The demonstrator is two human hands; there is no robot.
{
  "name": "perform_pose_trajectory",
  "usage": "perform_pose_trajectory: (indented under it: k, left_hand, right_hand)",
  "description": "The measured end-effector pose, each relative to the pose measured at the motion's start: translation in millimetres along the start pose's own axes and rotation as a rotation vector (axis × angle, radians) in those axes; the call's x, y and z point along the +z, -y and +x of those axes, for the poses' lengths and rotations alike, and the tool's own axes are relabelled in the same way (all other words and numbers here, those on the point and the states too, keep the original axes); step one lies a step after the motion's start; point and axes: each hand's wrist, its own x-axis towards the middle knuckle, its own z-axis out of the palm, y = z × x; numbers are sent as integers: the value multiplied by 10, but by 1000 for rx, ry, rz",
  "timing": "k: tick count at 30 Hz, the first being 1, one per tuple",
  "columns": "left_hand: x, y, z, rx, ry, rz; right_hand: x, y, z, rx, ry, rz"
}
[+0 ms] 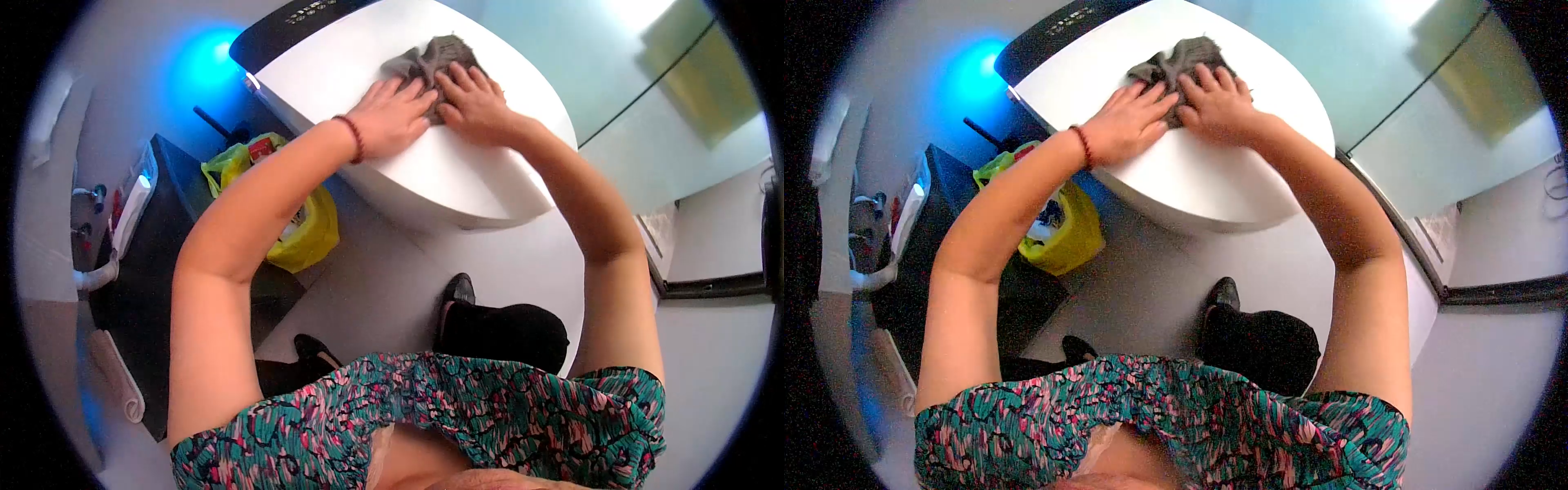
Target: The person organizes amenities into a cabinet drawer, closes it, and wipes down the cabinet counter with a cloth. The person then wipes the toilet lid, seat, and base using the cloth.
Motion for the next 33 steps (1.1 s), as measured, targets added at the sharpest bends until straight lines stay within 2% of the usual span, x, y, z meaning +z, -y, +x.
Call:
perform_pose_trajectory:
  k: [4, 9, 10, 12, 14, 15, 16, 17, 18, 20, 23, 24, 25, 26, 29, 30, 32, 33]
  left_hand:
    - [-92, -390, -362, 78, 59, -49]
    - [-121, -941, -300, 172, 108, -78]
    - [-135, -1075, -232, 162, 111, -106]
    - [-82, -1310, -70, 93, 45, -116]
    - [-30, -1487, 153, -20, 57, -156]
    - [63, -1580, 250, -86, -45, -133]
    - [27, -1649, 357, -148, 36, -166]
    - [41, -1724, 432, -172, 10, -168]
    - [64, -1761, 505, -196, -20, -170]
    - [-89, -1823, 600, -209, 72, -254]
    - [-1, -1702, 741, -203, 122, -209]
    - [25, -1613, 804, -110, 168, -77]
    - [64, -1522, 866, -17, 213, 54]
    - [123, -1388, 919, -7, 178, 9]
    - [192, -974, 1128, 8, 186, 76]
    - [77, -865, 1117, 15, 154, -26]
    - [129, -499, 1225, -5, 136, 5]
    - [131, -366, 1261, -15, 92, -31]
  right_hand:
    - [-66, 126, -673, -134, -56, 108]
    - [-104, -3, -1447, -114, -107, 180]
    - [-111, -67, -1537, -118, -116, 179]
    - [-106, -194, -1690, -27, -121, 400]
    - [-106, -294, -1733, -27, -191, 435]
    - [-139, -331, -1739, 25, -238, 667]
    - [-154, -366, -1741, 79, -281, 899]
    - [-117, -430, -1737, 159, -298, 981]
    - [-84, -497, -1716, 169, -350, 1200]
    - [-115, -524, -1648, 207, -430, 1142]
    - [-95, -493, -1395, 156, -317, 946]
    - [-76, -475, -1321, 152, -300, 944]
    - [-54, -462, -1219, 199, -332, 771]
    - [-16, -448, -1050, 242, -374, 598]
    - [89, -533, -657, 278, -420, 640]
    - [89, -566, -545, 299, -445, 657]
    - [160, -578, -151, 291, -430, 576]
    - [142, -548, 15, 294, -418, 437]
